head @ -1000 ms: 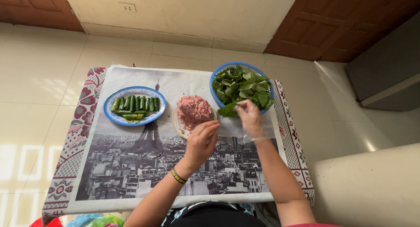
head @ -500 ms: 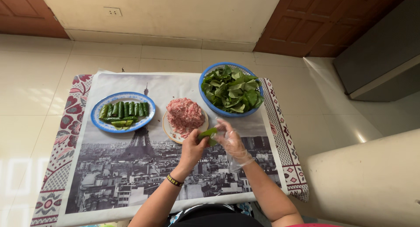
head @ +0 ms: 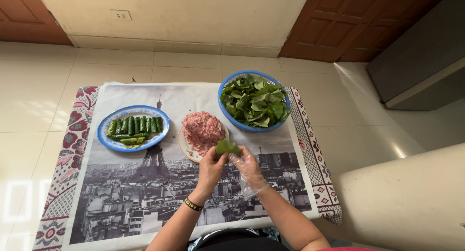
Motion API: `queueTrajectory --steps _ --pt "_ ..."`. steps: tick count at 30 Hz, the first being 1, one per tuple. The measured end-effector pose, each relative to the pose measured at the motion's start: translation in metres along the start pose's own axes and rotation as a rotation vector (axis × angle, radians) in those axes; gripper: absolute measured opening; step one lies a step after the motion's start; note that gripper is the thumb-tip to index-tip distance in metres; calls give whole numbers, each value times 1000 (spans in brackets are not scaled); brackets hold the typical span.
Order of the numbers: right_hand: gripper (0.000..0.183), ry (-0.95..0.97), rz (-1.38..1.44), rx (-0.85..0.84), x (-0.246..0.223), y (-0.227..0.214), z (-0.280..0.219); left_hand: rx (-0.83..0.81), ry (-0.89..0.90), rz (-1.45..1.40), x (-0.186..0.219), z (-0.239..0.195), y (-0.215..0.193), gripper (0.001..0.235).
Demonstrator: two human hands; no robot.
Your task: The person prepares rolls by placing portions of meat filling onto individual leaves and rolling them up by hand, then placing each completed roll onto a plate.
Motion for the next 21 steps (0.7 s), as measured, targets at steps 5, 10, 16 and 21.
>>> queueTrajectory --steps 5,10,16,21 --pt "16 -114 -1 4 -4 3 2 -76 -3 -122 -5 4 3 16" --pt "12 -45 -77 -143 -18 13 -5 -134 -110 -229 -25 11 5 13" --pt "6 -81 -45 -116 -12 4 4 -77 2 -116 -8 3 4 21" --pt "10 -137 -95 -30 -24 10 10 -51 37 53 1 1 5 27"
Point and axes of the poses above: each hand's wrist, its own z-axis towards the middle knuckle, its own y-axis out of the palm, x = y × z, the point moved 6 cm from there along z, towards the middle knuckle, and after that the axes turned 13 degrees about -y, right-handed, at the moved point
